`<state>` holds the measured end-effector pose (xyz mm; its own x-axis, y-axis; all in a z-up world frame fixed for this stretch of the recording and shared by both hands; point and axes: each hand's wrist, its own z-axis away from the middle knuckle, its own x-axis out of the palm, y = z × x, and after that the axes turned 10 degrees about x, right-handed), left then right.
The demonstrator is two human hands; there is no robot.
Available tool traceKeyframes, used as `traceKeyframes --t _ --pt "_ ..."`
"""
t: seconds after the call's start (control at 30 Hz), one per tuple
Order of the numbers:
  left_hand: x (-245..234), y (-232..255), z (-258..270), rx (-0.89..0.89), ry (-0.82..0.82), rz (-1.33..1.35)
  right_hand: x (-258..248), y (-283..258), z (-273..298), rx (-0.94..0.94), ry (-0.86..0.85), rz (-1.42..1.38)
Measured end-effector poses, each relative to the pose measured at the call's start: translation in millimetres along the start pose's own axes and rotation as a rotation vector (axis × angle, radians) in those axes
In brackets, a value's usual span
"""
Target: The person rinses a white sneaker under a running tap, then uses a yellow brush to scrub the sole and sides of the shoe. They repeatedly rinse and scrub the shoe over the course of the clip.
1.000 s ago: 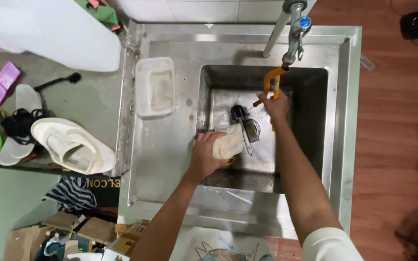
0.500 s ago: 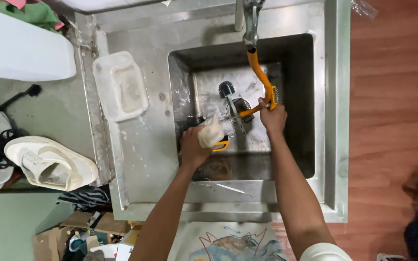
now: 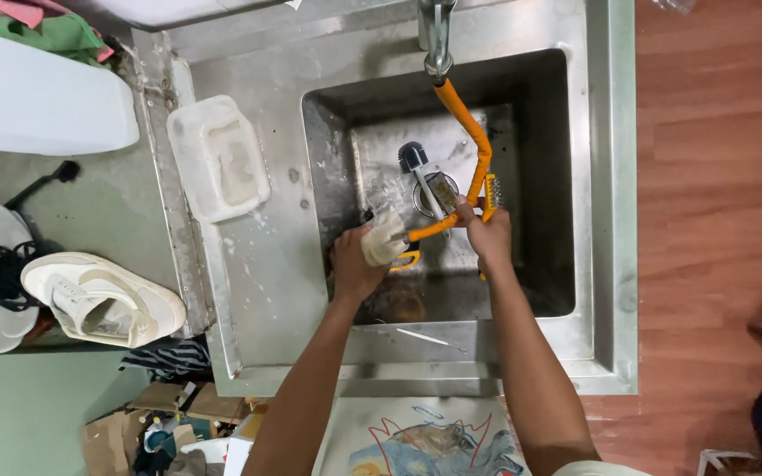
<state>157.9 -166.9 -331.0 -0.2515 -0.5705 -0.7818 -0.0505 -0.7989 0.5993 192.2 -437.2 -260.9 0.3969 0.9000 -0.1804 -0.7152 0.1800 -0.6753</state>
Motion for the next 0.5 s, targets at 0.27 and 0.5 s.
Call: traceKeyframes --t 0.27,0.5 --pt "-8.7 4.3 5.1 0.053 0.025 0.138 -1.4 10.1 -27.2 0.012 0.181 0.298" --pt "-84.6 51.1 49.2 0.070 0.121 0.289 -12.6 19.6 -68.3 -0.131 0.130 0.490"
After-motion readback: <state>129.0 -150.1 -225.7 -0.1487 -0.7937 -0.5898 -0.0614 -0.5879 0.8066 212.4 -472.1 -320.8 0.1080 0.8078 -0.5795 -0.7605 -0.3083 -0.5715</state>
